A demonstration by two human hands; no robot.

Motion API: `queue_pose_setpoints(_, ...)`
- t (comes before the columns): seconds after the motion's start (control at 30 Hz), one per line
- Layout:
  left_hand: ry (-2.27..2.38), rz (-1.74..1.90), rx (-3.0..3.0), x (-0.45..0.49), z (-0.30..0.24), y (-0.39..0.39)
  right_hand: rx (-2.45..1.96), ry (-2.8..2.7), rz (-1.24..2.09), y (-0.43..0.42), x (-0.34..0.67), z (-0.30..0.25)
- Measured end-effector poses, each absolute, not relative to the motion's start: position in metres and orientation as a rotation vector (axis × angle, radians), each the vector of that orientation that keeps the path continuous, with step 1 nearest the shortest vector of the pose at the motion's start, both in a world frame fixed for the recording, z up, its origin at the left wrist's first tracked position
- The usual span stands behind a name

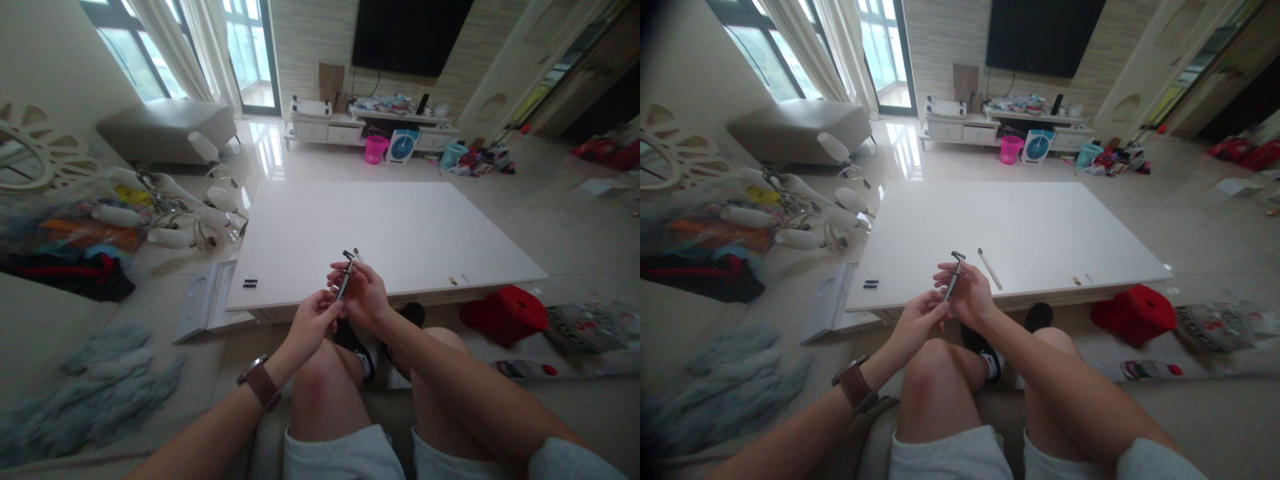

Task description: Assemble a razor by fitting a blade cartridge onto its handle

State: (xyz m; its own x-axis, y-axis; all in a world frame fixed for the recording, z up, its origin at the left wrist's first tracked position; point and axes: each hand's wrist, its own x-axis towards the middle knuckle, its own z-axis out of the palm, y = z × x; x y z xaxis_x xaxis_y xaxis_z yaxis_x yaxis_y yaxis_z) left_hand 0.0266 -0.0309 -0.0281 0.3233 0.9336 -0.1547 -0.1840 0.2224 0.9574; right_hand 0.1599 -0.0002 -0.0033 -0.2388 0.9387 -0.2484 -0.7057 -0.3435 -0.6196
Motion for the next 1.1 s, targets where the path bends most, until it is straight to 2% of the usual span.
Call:
queue_pose_setpoints(0.53,1.002,0.984,1.071,0.026,-0.028,-0.033,-0.771,-0.597,1.872,-0.009,0.16,-0.01)
queue_pose_setpoints(0.73,1.003,0.931,1.087,0.025,-0.023,-0.034,-0.901,-0.67,1.726,-0.012,0.158,-0.012)
queue_pose_setpoints(1.1,0.992,0.941,1.006,0.027,-0.022,-0.034,-0.858,-0.732,1.753,-0.01,0.156,-0.015)
